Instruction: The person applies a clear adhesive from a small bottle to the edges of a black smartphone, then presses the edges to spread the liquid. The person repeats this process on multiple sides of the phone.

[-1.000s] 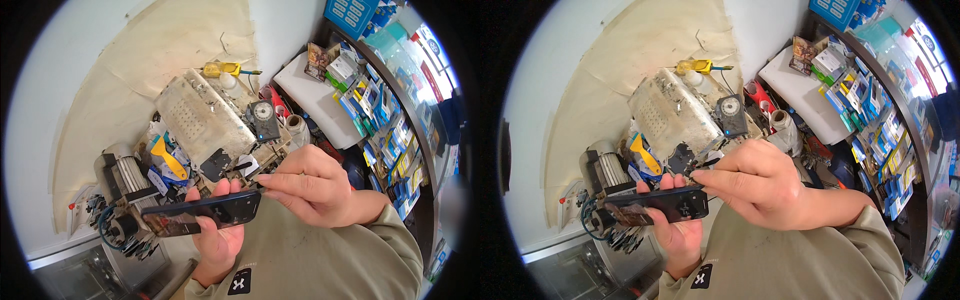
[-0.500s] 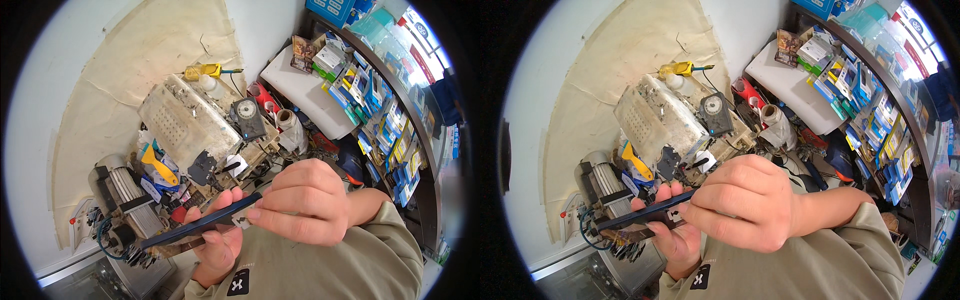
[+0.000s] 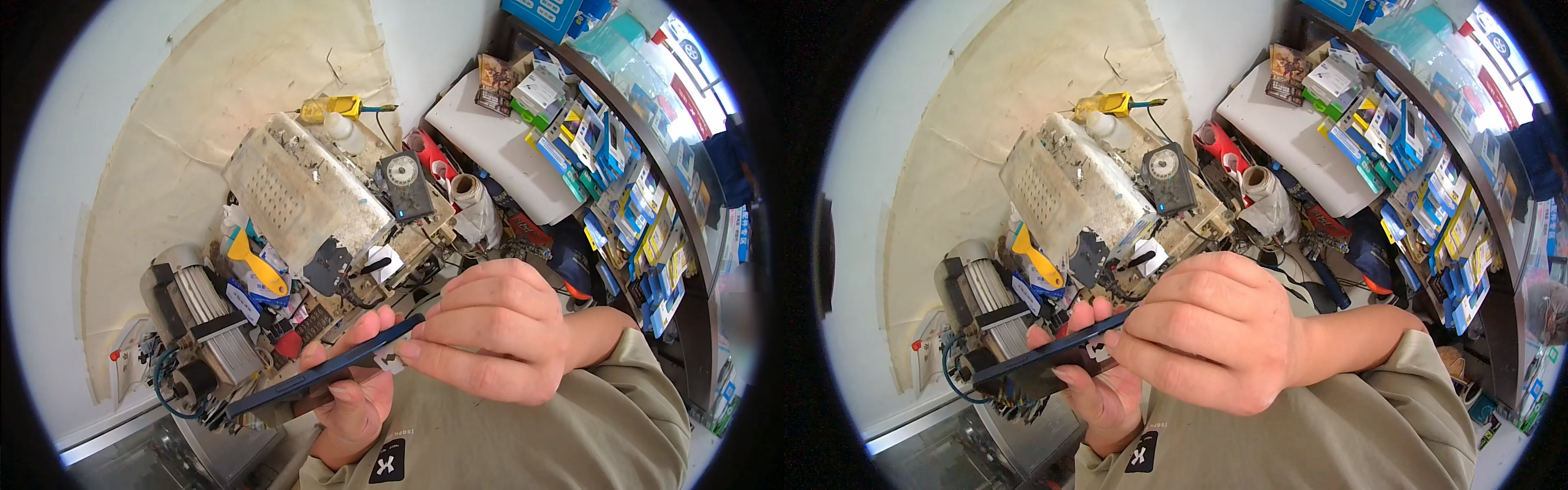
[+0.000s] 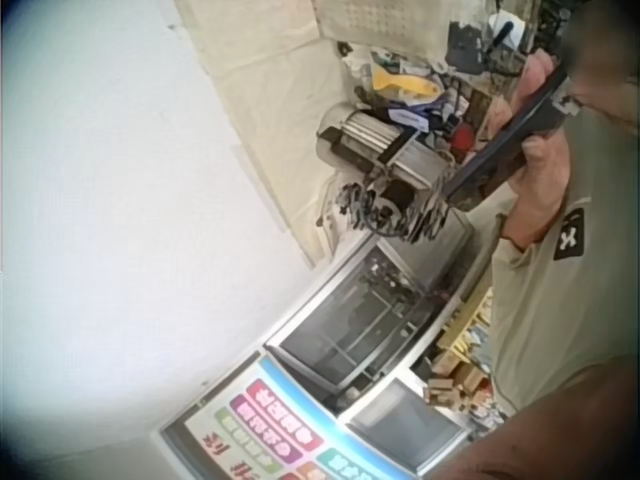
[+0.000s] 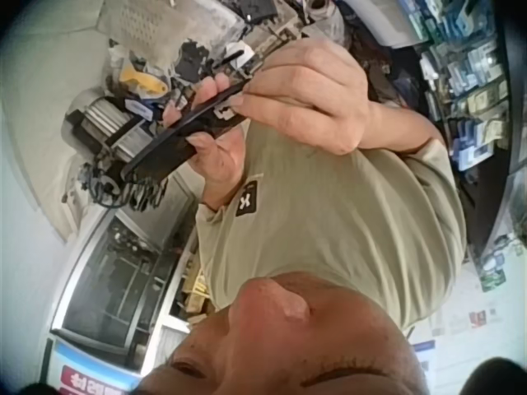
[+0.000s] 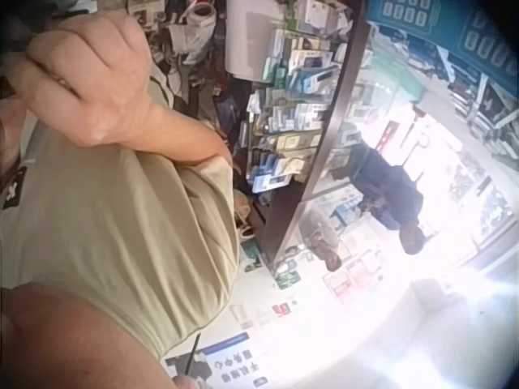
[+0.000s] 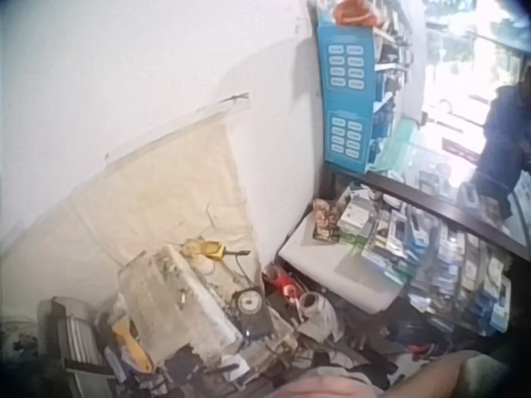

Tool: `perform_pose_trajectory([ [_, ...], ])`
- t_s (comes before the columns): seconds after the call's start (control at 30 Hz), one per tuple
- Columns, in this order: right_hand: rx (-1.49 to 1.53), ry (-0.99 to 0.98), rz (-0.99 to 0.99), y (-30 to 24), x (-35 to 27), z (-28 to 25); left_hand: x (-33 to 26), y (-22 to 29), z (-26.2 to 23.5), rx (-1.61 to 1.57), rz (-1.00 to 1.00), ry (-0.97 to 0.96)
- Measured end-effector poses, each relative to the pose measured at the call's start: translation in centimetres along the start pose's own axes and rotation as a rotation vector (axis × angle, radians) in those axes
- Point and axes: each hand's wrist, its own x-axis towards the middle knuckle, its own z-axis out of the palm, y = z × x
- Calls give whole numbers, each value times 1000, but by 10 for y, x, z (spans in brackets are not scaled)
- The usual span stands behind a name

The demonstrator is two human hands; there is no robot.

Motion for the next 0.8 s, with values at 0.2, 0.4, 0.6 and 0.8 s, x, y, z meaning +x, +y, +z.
perform_pose_trajectory([
  [0.2,-6,34,-13,1,-1,6,-1,3,2,9,-23,28],
  [0.4,-18,41,-16,0,-2,8,-1,4,2,12,-28,41],
  [0.6,-24,19,-12,0,-1,8,-1,3,0,22,-21,45],
  [0.8,-28,5,5,-1,0,8,-1,3,-2,28,-13,48],
])
